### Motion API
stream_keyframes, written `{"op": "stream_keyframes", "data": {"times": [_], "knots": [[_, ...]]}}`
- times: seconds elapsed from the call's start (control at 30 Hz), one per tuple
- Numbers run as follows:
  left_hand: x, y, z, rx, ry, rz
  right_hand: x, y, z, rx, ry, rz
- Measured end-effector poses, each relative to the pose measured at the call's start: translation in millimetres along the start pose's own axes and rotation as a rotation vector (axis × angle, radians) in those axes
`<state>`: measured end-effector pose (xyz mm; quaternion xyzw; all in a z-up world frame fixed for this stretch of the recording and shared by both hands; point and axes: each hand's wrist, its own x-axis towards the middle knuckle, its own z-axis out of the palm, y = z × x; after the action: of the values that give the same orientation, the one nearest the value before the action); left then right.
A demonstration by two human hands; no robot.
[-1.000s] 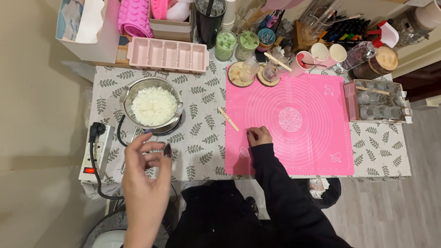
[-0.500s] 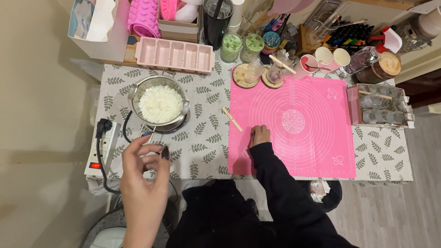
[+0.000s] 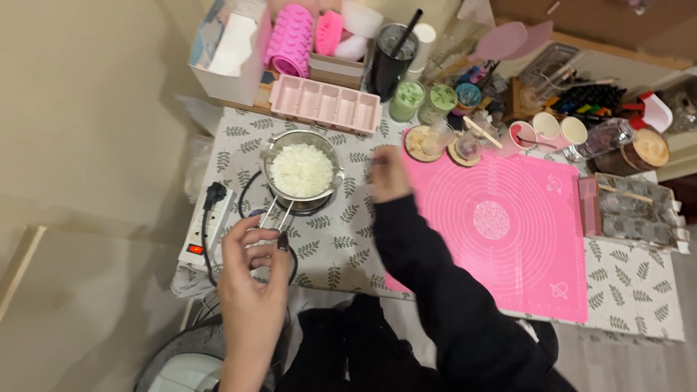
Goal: Melt wax in a pot and prepare candle-making supplies.
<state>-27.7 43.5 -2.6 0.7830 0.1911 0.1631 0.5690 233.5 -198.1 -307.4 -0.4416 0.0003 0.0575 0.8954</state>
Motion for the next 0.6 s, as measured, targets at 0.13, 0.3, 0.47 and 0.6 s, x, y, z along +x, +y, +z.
{"op": "stream_keyframes", "data": {"times": [0.13, 0.3, 0.47, 0.6], "knots": [[0, 6, -7, 0.006, 0.027, -0.051, -57, -35, 185, -1.284, -0.210, -0.408], [-2, 4, -28, 0.037, 0.064, -0.088, -67, -38, 228, -1.536, -0.178, -0.182], [3, -2, -37, 0.022, 0.077, -0.094, -70, -42, 235, -1.498, -0.184, -0.205], [14, -12, -38, 0.007, 0.090, -0.041, -76, -47, 236, -1.439, -0.158, -0.220]]}}
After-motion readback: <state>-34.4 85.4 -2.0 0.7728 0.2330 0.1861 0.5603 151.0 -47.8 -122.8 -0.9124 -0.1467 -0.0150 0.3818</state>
